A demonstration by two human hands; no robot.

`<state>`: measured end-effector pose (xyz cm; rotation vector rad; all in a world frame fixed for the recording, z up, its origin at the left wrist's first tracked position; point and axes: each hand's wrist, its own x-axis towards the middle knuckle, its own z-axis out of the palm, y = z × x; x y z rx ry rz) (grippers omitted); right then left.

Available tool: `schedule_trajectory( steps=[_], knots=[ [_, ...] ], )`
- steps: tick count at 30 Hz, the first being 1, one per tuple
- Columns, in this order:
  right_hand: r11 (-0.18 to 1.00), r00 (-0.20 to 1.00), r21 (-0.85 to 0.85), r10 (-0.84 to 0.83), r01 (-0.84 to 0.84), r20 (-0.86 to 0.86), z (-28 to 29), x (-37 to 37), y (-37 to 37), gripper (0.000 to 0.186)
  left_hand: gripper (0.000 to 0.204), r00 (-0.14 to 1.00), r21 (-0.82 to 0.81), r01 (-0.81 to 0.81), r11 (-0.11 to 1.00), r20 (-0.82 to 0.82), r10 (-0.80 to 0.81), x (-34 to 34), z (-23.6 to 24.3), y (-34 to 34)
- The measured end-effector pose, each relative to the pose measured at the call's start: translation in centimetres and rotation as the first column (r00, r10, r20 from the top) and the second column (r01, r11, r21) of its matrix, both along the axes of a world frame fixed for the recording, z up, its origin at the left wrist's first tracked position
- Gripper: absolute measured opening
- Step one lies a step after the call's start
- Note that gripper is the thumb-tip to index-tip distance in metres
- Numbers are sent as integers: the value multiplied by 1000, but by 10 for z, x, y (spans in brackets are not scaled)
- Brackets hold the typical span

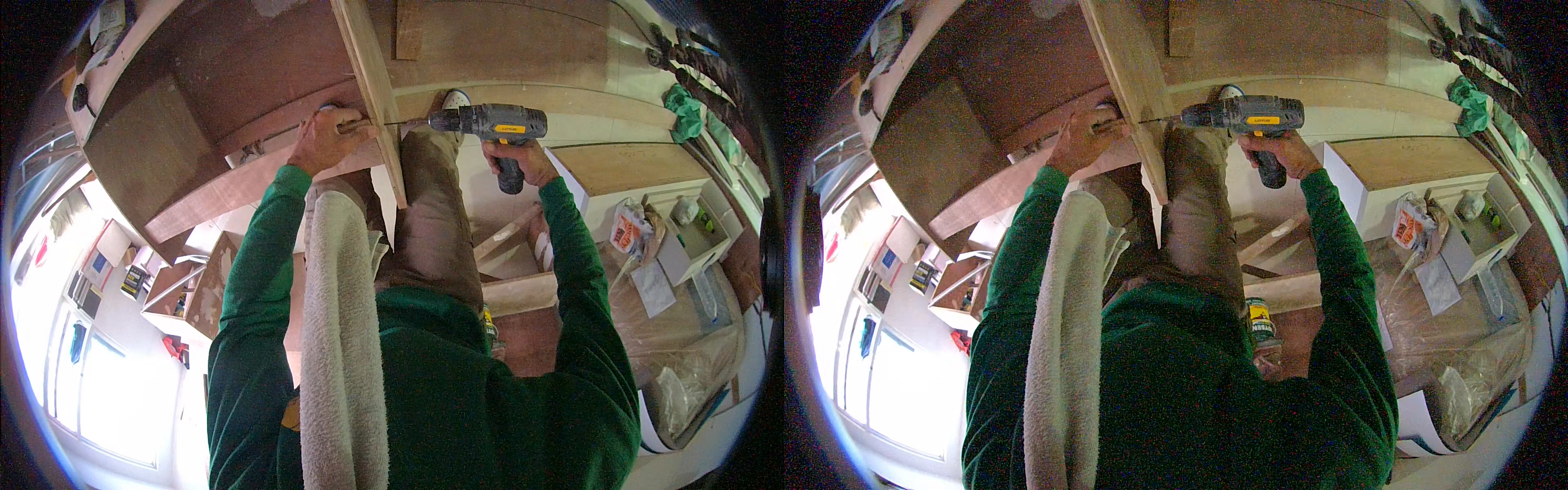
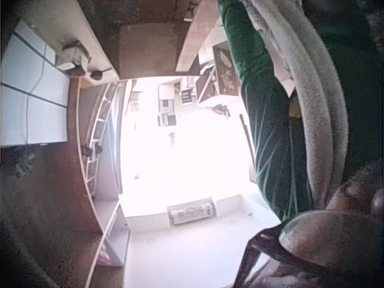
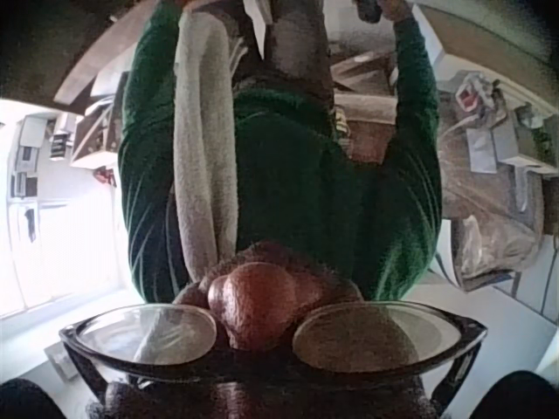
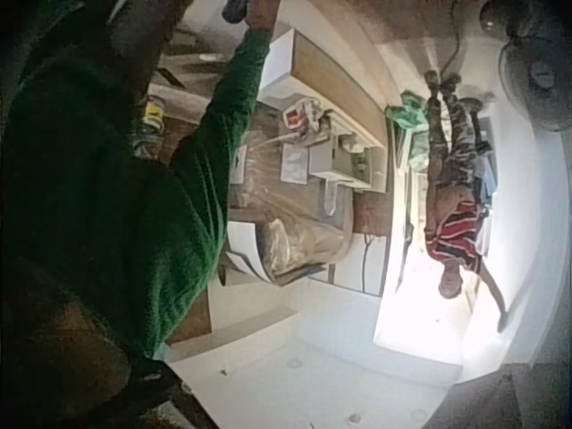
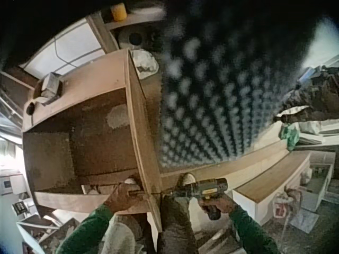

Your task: The person saws a wooden board with a handsaw, measures a wooden panel with a tape measure, and screws a wooden support beam into a cabinet frame using a power drill.

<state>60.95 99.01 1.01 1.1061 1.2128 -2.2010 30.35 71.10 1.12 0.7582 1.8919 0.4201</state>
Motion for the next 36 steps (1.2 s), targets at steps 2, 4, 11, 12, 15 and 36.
schedule_trajectory(
  steps=[2,4,11,12,15,36],
  knots=[
    [1000,1000,12,20,-20,5,-3,3,-2,19,49,1000,57,-22,998,-11,23,2,-4,-4],
    [996,998,53,69,-70,15,-7,6,-2,22,49,999,72,-30,997,-18,31,3,-7,-6],
    [988,993,101,115,-113,-5,-24,12,4,25,48,999,24,-36,999,14,35,4,0,0],
    [990,994,95,106,-105,2,-25,13,3,24,48,999,37,-39,999,12,38,6,0,-1],
    [994,995,54,96,-95,-9,-24,10,7,23,48,998,32,-49,998,32,48,7,0,1],
    [994,999,-103,44,-46,-19,-32,2,15,20,58,999,78,-46,996,-19,47,13,-15,-7]
  ],
)
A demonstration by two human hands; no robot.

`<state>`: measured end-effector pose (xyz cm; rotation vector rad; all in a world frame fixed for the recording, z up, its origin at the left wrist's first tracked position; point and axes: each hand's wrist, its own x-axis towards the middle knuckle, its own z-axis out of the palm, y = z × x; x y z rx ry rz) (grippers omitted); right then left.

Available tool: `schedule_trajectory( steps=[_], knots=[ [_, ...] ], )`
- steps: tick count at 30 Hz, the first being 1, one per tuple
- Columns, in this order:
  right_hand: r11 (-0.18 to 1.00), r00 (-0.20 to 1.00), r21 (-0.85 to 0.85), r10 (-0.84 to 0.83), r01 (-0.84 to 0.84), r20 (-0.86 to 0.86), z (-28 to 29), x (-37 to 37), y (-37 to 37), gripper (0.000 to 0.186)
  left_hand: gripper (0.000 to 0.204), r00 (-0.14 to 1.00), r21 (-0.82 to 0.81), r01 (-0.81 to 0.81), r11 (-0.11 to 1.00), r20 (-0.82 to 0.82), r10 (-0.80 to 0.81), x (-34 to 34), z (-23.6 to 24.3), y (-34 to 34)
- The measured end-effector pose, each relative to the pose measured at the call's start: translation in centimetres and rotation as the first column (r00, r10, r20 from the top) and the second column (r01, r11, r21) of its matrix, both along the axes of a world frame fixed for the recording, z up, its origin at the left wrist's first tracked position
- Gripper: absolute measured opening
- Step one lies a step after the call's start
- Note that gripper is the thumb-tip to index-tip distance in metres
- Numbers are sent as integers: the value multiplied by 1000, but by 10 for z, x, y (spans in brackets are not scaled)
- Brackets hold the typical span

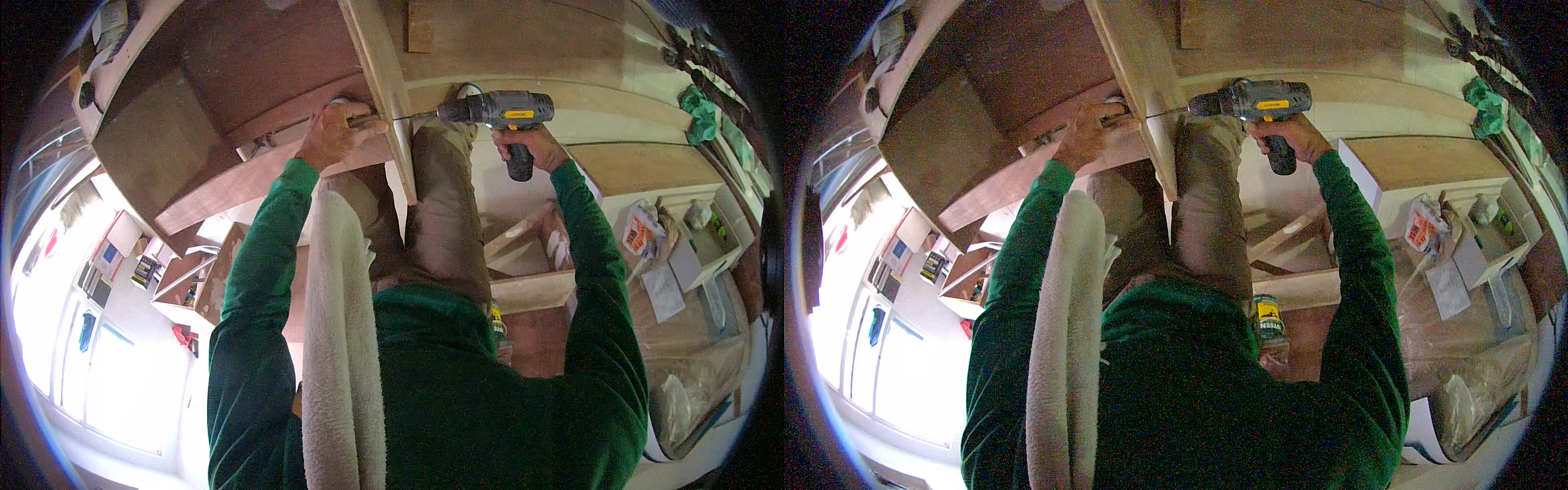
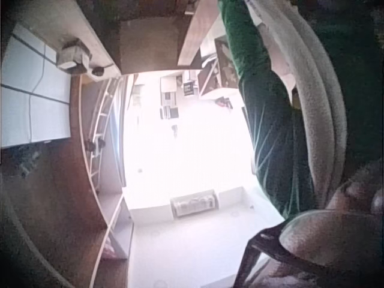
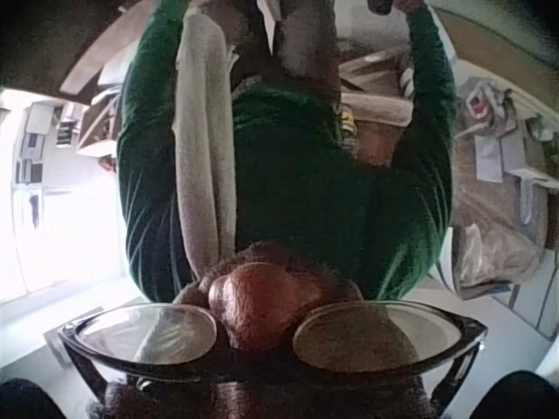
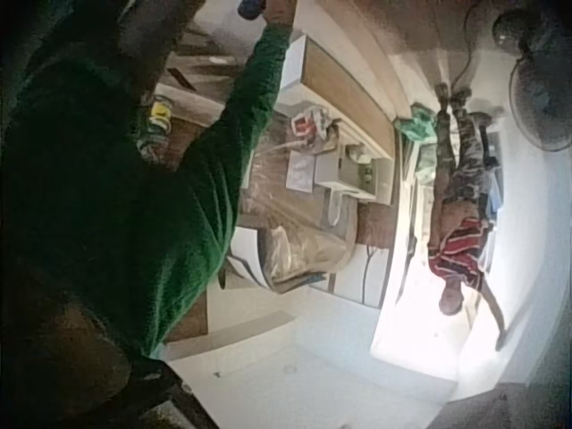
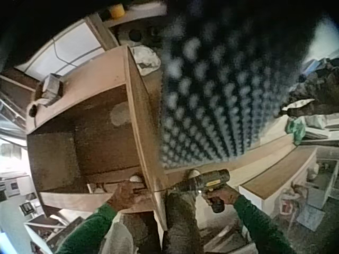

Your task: The person saws a wooden board with a handsaw, measures a wooden panel with a tape measure, and screws a wooden support beam into a cabinet frame using a power drill.

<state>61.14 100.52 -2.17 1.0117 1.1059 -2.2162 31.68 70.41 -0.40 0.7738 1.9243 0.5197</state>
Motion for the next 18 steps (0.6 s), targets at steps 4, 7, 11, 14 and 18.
schedule_trajectory(
  steps=[4,7,11,14,18],
  knots=[
    [999,999,31,32,-31,-27,-2,-1,2,21,54,999,-23,2,1000,34,-2,-2,10,7],
    [999,999,22,40,-40,-26,-4,-2,2,20,50,997,-70,-42,997,63,46,0,14,8],
    [998,998,-4,60,-60,-26,-7,-6,2,21,45,985,8,-170,985,15,169,6,4,-3],
    [998,999,-32,52,-52,-1,-9,-3,6,24,46,989,-84,-5,996,149,17,-4,7,10],
    [997,998,-58,54,-56,-23,-10,-7,3,25,47,998,-65,-5,998,61,9,-5,11,7]
  ],
)
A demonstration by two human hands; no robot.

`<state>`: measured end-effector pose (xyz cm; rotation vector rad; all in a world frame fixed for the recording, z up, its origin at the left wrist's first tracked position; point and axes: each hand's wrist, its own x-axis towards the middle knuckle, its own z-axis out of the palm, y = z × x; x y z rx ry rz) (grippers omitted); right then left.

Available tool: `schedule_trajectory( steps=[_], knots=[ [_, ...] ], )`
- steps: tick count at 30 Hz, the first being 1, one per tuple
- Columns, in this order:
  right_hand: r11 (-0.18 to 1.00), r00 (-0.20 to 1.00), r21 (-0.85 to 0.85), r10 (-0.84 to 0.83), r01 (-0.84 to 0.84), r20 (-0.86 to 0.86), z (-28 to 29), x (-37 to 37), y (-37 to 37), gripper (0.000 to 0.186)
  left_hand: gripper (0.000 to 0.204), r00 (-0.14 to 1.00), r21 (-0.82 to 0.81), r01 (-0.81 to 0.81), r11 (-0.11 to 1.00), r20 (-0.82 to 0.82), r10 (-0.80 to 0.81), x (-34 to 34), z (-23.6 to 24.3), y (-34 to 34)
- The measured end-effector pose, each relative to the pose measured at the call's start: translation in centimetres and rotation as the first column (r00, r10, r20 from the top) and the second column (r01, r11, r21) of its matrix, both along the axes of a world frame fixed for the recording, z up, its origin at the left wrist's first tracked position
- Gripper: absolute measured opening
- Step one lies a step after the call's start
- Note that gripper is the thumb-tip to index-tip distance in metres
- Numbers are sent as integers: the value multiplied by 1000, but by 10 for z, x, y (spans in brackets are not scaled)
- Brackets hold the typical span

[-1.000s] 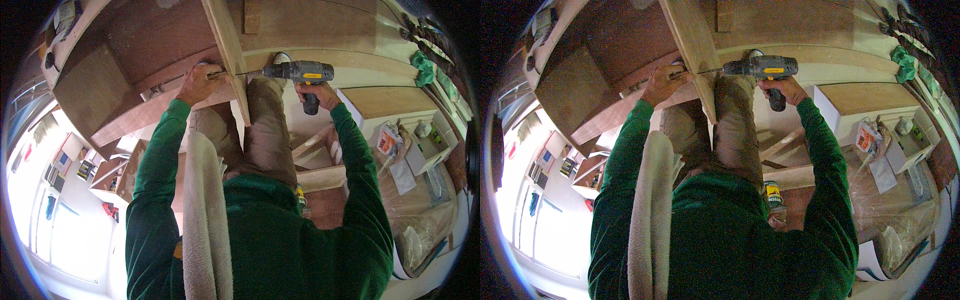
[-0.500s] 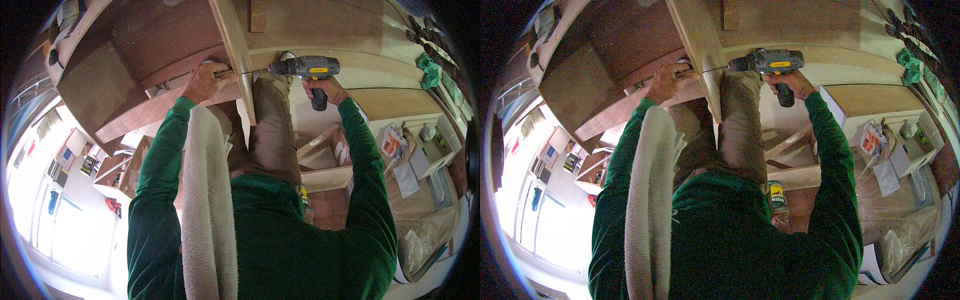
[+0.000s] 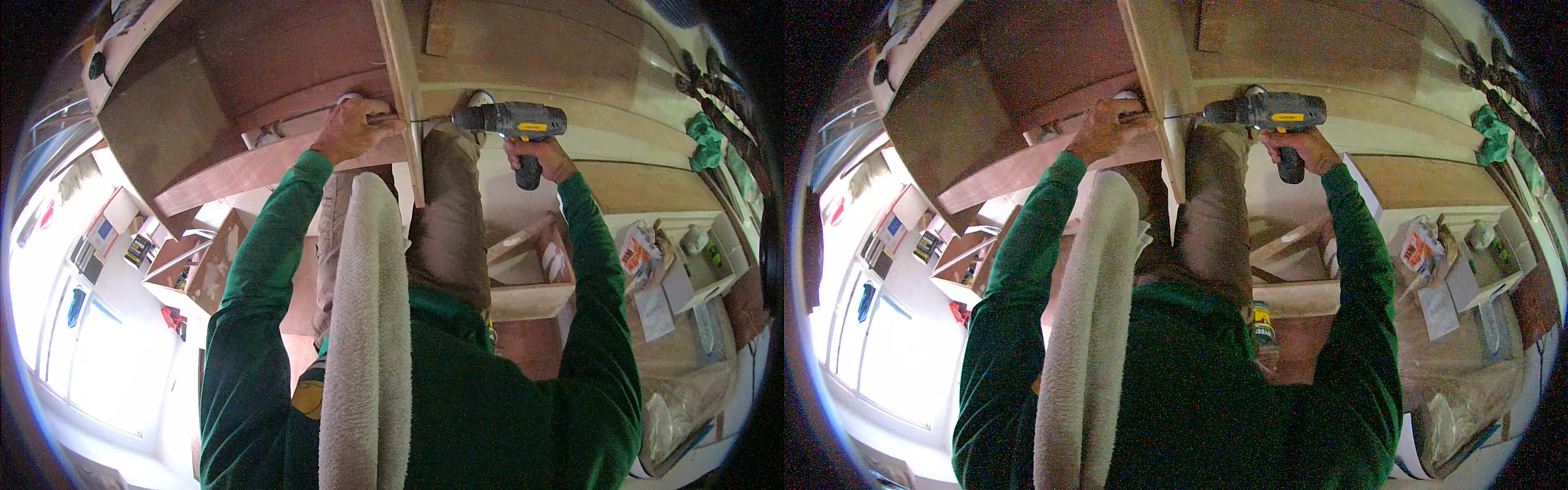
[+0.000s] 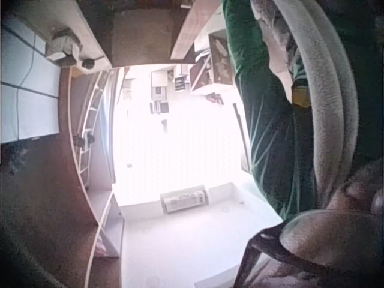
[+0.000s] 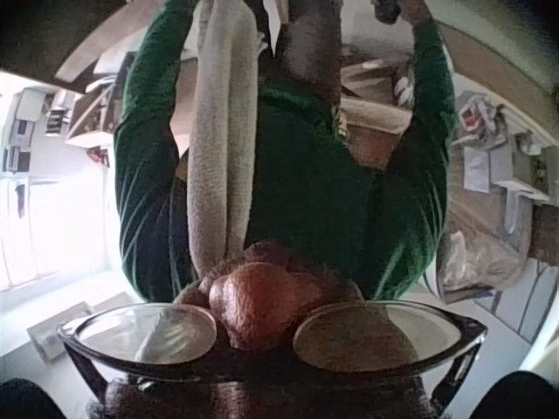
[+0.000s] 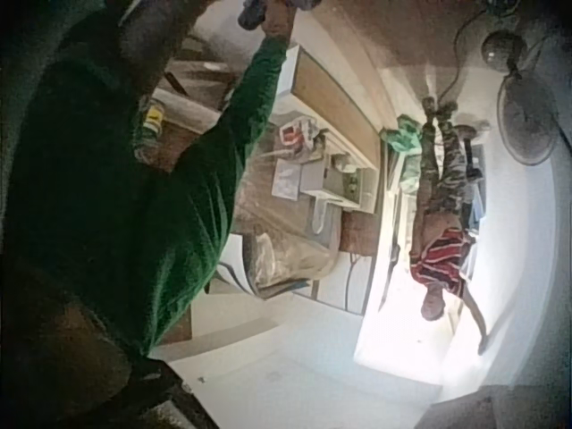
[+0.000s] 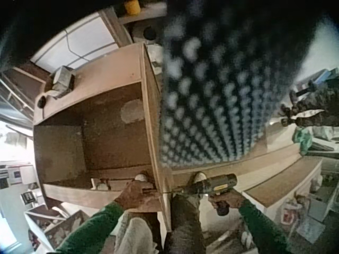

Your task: The person saws a wooden board with a handsaw, measures a wooden panel with a tape measure, and screws a wooden support beam into a cabinet frame using a power drill.

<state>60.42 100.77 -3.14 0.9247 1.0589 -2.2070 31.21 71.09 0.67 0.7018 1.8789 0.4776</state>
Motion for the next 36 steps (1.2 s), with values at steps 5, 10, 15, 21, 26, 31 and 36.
schedule_trajectory(
  steps=[5,10,15,21,26,31,36],
  knots=[
    [1000,1000,-16,-11,11,-7,1,-4,0,26,47,994,65,21,998,-113,-13,2,0,-2],
    [998,999,-53,-32,32,-8,-4,2,-2,27,44,999,19,13,1000,-30,-13,1,8,6],
    [1000,1000,-5,12,-12,22,-6,-2,-5,29,47,999,57,-15,998,-42,17,3,1,-1],
    [998,1000,-66,-19,19,9,-8,-3,-11,28,52,997,20,16,1000,-75,-14,3,4,2],
    [999,999,12,37,-37,-23,-4,-13,-10,29,51,999,51,6,999,-41,-4,2,1,0],
    [998,998,10,55,-55,9,-9,-8,-10,28,51,995,53,72,996,-73,-68,1,3,4],
    [995,997,85,52,-48,-49,-1,-22,-19,22,52,998,15,62,998,-32,-62,-1,4,1]
  ],
)
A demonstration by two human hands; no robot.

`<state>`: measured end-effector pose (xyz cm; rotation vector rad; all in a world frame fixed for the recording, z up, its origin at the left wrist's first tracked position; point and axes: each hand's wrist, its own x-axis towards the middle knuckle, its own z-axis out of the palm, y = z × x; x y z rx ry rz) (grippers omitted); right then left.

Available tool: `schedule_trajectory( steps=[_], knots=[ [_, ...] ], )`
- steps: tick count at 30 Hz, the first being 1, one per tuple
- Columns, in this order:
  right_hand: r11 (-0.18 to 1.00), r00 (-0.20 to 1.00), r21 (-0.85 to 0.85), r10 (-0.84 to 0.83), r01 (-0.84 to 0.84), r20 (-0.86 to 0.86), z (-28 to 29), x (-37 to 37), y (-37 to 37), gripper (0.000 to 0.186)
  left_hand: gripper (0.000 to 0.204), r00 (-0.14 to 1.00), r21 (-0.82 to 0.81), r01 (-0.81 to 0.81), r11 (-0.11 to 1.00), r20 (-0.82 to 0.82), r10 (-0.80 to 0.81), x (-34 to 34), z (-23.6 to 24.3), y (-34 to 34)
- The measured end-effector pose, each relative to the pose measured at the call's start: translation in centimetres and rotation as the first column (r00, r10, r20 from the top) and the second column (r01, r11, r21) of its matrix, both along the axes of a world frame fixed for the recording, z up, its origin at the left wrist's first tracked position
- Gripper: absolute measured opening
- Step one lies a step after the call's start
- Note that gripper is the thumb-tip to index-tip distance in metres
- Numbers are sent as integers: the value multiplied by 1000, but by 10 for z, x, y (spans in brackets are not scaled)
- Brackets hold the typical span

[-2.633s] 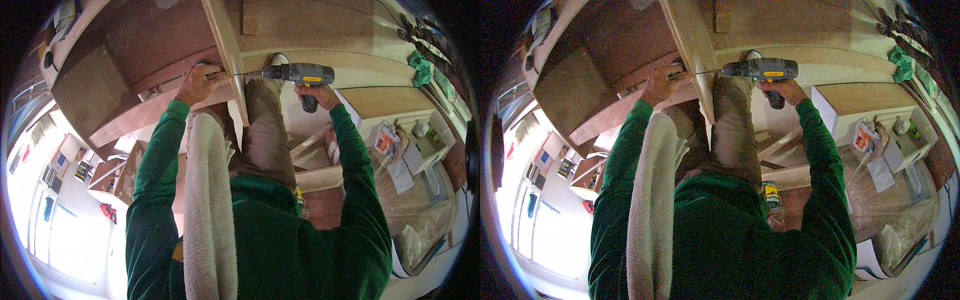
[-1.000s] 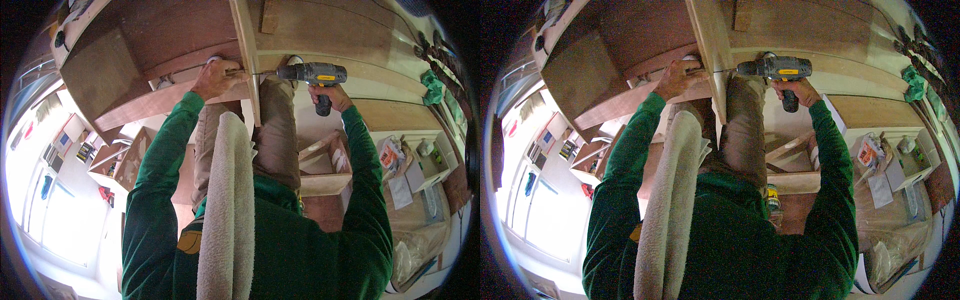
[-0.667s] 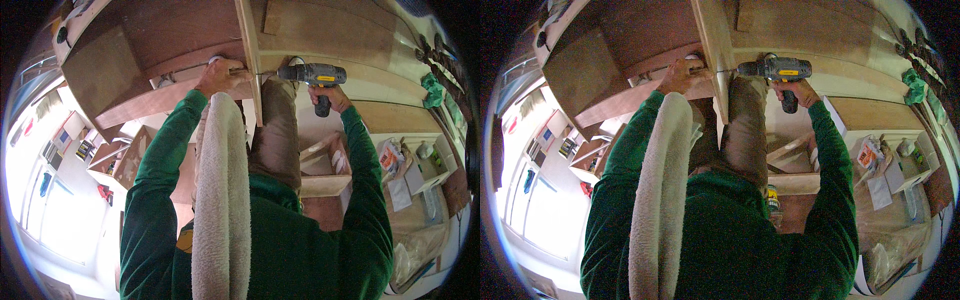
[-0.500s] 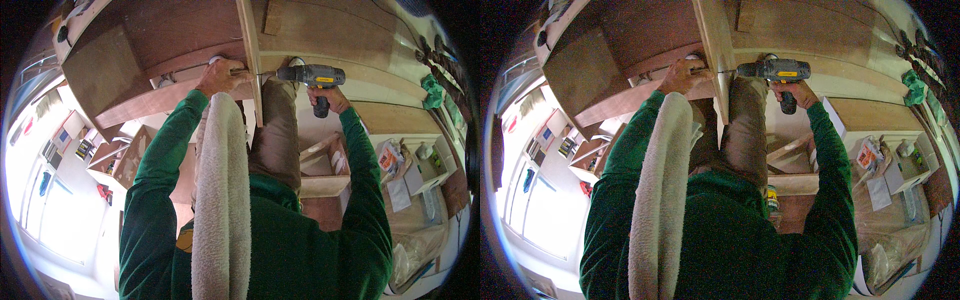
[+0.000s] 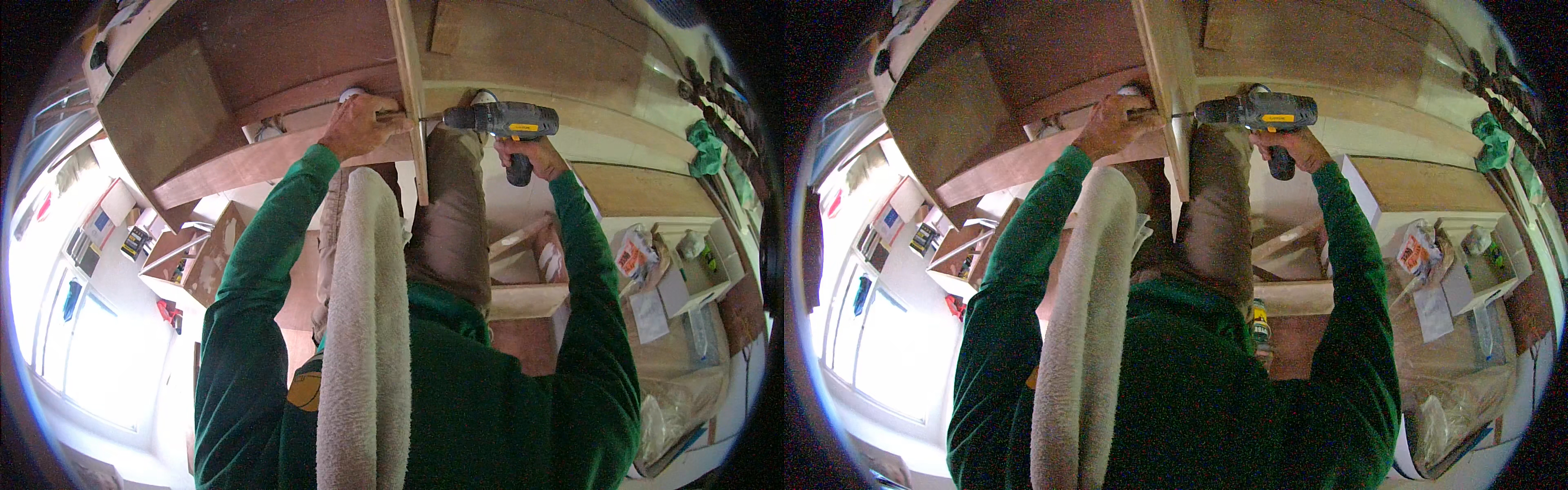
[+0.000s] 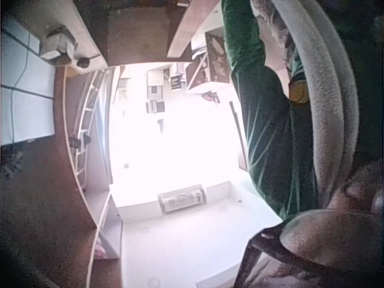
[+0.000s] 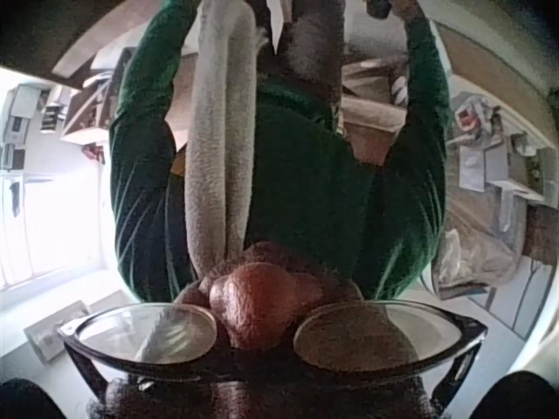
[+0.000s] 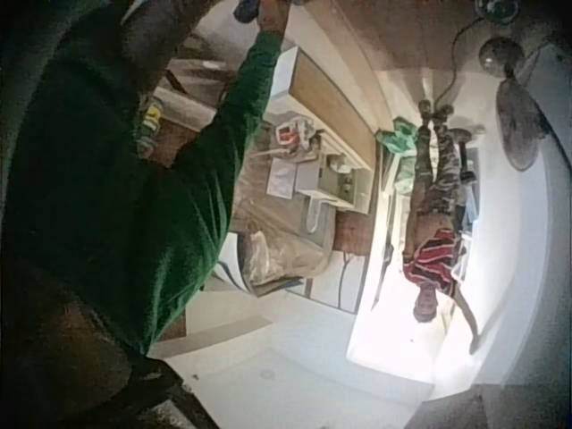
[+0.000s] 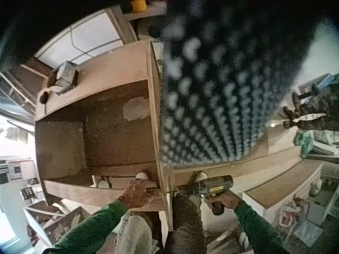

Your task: The person saws a wooden board with a handsaw, measures a wooden panel with a tape measure, and screws a wooden support beam into a cabinet frame using a power drill.

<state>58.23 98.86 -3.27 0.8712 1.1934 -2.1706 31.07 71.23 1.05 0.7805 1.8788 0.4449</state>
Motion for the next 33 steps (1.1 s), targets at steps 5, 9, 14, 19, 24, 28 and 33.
schedule_trajectory(
  steps=[5,9,14,19,24,28,33],
  knots=[
    [965,992,235,127,-119,-19,-13,7,-1,24,49,998,-38,-15,999,54,17,0,-8,-1],
    [960,982,205,182,-190,58,-16,9,4,33,41,998,42,-40,998,-52,42,9,-8,-8],
    [869,949,382,290,-314,119,-12,-7,13,28,37,998,53,-36,998,-48,39,0,-10,-3],
    [895,951,321,298,-309,84,-8,-11,17,32,36,998,100,-22,995,-56,27,9,-10,-10],
    [917,980,357,199,-179,-19,3,-12,10,35,41,1000,3,4,1000,-13,-4,3,2,-2],
    [891,966,379,253,-250,43,-23,-6,14,39,45,998,115,-4,993,-55,11,3,-10,-5],
    [902,977,380,210,-207,33,-26,-4,4,41,59,992,149,87,985,-103,-72,1,-10,-12]
  ],
)
